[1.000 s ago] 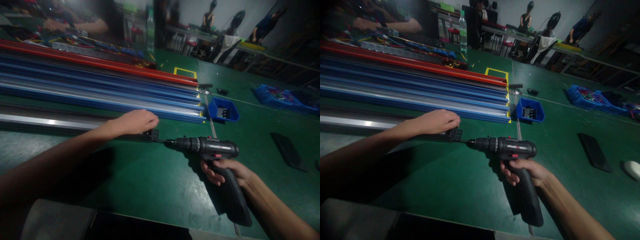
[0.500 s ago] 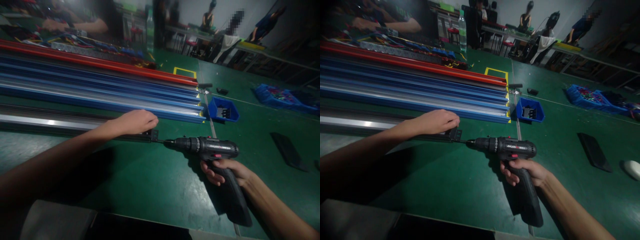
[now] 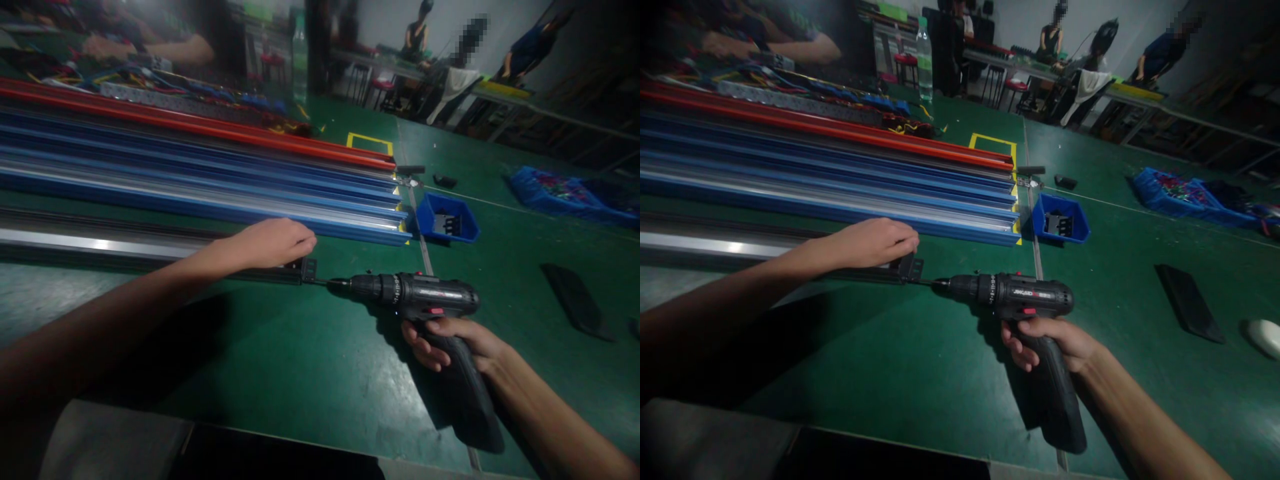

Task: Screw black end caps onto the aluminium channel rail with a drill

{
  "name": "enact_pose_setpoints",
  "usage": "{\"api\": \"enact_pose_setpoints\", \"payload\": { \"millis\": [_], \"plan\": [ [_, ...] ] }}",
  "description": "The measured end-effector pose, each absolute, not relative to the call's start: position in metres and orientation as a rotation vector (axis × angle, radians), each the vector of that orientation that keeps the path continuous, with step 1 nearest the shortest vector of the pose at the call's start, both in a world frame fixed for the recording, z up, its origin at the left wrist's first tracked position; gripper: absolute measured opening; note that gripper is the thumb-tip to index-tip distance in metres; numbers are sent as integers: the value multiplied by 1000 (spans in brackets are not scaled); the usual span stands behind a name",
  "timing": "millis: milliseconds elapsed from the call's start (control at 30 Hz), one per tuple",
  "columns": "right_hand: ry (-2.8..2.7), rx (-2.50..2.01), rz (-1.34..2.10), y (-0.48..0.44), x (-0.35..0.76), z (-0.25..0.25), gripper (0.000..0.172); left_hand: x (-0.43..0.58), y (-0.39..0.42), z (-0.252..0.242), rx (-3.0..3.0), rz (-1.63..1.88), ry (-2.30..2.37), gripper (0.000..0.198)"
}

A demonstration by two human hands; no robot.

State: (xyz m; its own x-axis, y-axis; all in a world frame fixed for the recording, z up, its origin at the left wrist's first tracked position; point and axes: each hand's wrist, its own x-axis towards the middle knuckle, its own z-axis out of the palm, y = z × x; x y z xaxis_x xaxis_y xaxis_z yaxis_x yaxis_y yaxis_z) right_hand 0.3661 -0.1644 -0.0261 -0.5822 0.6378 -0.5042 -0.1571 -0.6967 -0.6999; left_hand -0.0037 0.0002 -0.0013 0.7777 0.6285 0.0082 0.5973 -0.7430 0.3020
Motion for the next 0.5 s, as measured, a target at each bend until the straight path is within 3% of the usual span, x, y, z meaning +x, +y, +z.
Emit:
{"api": "enact_pose_setpoints", "payload": {
  "millis": [500],
  "plan": [
    [-862,-1083,2270,-164,365,-25,37,-4,2,-3,2708,184,942,43]
  ]
}}
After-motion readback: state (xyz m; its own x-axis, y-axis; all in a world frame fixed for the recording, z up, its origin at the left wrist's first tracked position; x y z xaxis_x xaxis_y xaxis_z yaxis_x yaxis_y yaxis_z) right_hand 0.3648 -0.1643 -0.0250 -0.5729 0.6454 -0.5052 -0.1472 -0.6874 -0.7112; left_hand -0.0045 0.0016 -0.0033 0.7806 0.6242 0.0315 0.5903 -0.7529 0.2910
